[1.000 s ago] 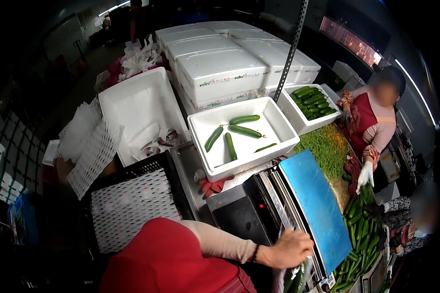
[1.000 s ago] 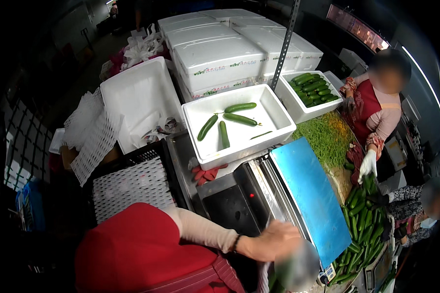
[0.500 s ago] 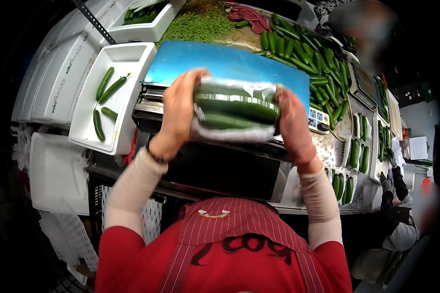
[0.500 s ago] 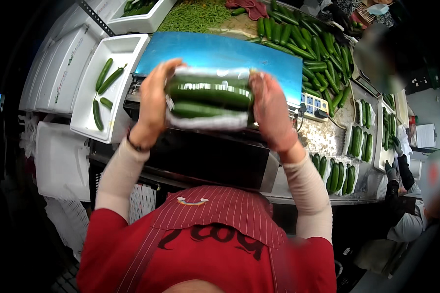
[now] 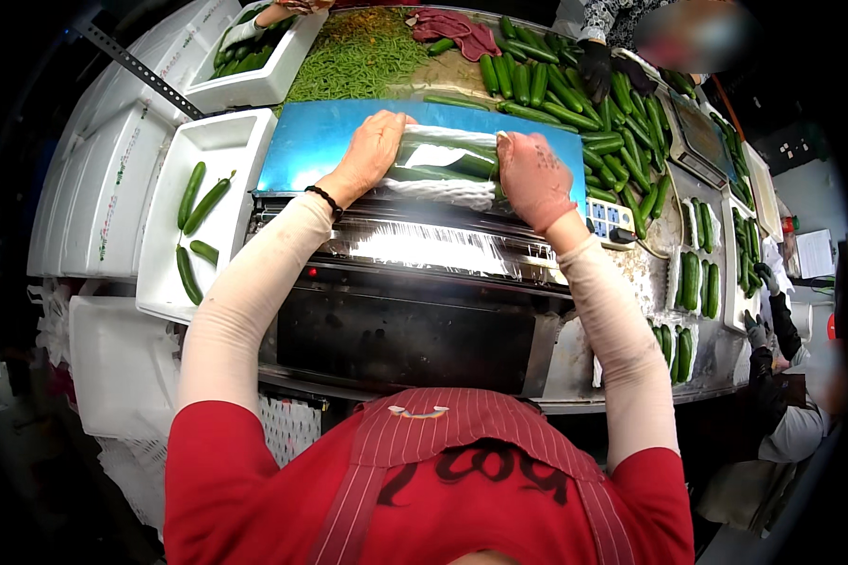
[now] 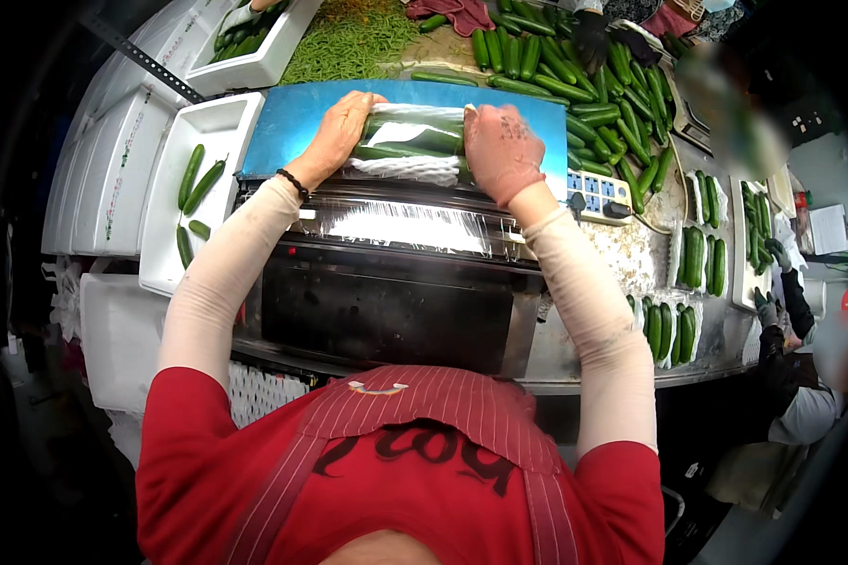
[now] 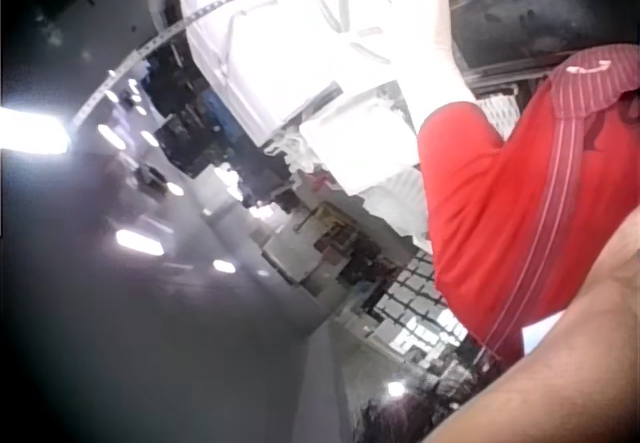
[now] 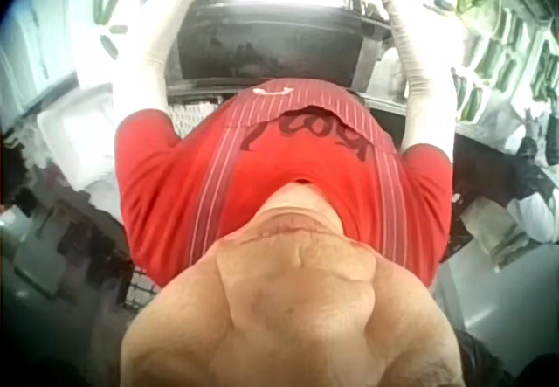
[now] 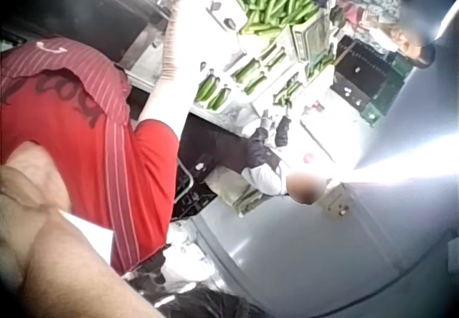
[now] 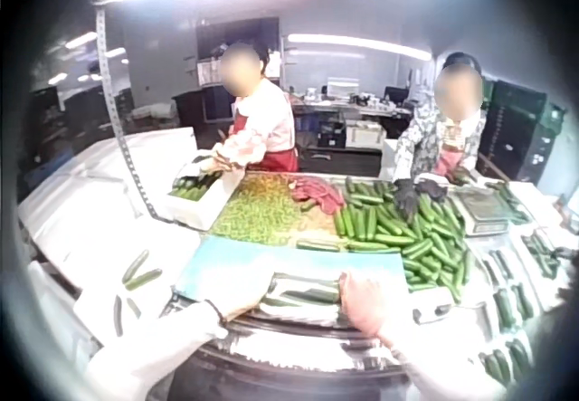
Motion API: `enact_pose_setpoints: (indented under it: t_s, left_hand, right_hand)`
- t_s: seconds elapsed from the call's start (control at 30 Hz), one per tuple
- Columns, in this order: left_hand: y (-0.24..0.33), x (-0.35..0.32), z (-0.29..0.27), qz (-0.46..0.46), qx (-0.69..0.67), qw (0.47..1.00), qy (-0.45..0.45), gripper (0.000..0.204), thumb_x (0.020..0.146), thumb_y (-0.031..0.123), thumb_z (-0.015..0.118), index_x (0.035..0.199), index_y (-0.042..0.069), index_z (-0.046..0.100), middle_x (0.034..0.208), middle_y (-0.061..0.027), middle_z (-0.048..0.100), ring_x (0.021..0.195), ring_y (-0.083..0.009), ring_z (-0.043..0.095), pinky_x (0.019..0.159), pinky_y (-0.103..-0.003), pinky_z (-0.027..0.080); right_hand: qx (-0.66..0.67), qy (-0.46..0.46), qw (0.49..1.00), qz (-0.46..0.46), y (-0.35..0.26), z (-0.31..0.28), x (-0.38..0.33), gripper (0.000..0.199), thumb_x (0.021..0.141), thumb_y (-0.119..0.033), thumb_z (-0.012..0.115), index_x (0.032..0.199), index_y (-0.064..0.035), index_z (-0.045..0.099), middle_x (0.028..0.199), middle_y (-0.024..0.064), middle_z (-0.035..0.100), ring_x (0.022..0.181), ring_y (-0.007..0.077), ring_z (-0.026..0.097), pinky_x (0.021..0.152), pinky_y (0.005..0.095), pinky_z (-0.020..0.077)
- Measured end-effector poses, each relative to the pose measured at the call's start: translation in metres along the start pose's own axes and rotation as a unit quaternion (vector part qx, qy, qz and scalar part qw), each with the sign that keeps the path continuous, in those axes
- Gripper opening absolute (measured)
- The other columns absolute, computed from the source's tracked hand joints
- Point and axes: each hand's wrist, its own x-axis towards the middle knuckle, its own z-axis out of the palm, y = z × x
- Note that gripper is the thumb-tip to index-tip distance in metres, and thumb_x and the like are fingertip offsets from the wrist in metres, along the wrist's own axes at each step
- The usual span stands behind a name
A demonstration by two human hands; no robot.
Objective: The person places cucumbers onto a vacuum sealer, seals them in plastic bags, and then places the packaged cucumbers into a black crate. The person repeats this process multiple times, handling the cucumbers and the packaging materials by hand.
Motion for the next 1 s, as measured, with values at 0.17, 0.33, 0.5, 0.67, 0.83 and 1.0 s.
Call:
enact_pose_setpoints:
  t_s: [0.17,0.33,0.5,0.67,0.83,1.0]
  left_hand:
    - [-0.006,0.006,-0.006,-0.018,0.030,0.998,-0.043,0.047,0.106,0.034,0.033,0.109,0.000,0.065,0.107,-0.0149,0.063,0.101,-0.0280,0.057,0.092,-0.035,0.043]
    - [0.013,-0.016,-0.038,-0.027,-0.090,0.996,0.001,0.039,0.105,0.030,0.045,0.129,0.001,0.055,0.118,-0.0126,0.063,0.111,-0.0195,0.058,0.095,-0.029,0.045]
    - [0.033,-0.094,-0.136,0.064,0.144,0.979,-0.131,0.023,0.074,-0.005,0.071,0.092,0.002,0.058,0.092,-0.0072,0.057,0.081,-0.0188,0.059,0.072,-0.031,0.048]
    - [0.046,-0.095,-0.125,0.178,0.237,0.927,-0.228,0.024,0.074,0.004,0.072,0.092,0.006,0.057,0.095,-0.0100,0.057,0.080,-0.0316,0.061,0.067,-0.038,0.051]
    - [0.037,-0.095,-0.083,0.266,0.143,0.934,-0.191,0.016,0.077,-0.002,0.067,0.088,0.005,0.059,0.083,-0.0092,0.058,0.072,-0.0289,0.063,0.060,-0.035,0.050]
    - [0.076,-0.124,-0.089,0.000,-0.121,0.988,-0.093,0.010,0.091,-0.011,0.054,0.086,-0.003,0.056,0.085,-0.0090,0.057,0.078,-0.0143,0.065,0.065,-0.029,0.059]
  right_hand:
    - [0.027,0.055,0.997,-0.048,0.006,0.012,0.001,0.034,0.099,-0.029,0.046,0.088,-0.0041,0.067,0.087,0.0201,0.066,0.083,0.0400,0.062,0.079,0.0473,0.0491]
    - [0.196,0.109,0.974,0.031,0.041,-0.004,-0.026,0.042,0.097,-0.036,0.054,0.119,-0.0011,0.061,0.104,0.0204,0.066,0.098,0.0347,0.063,0.087,0.0418,0.0487]
    - [0.011,-0.032,0.983,-0.179,0.062,-0.096,-0.093,0.044,0.083,-0.014,0.071,0.125,-0.0088,0.059,0.110,0.0128,0.063,0.101,0.0308,0.059,0.089,0.0397,0.0469]
    - [-0.044,-0.126,0.944,-0.301,0.051,-0.081,-0.096,0.034,0.076,-0.004,0.062,0.109,-0.0119,0.061,0.112,0.0027,0.063,0.085,0.0272,0.059,0.080,0.0381,0.0463]
    - [0.017,-0.146,0.923,-0.355,0.030,-0.059,-0.086,0.030,0.077,-0.004,0.061,0.105,-0.0125,0.063,0.112,0.0001,0.064,0.091,0.0247,0.063,0.080,0.0364,0.0477]
    - [0.320,-0.096,0.934,-0.124,0.015,-0.076,-0.130,0.026,0.087,0.009,0.054,0.108,-0.0034,0.061,0.098,0.0139,0.067,0.075,0.0231,0.068,0.061,0.0310,0.0547]
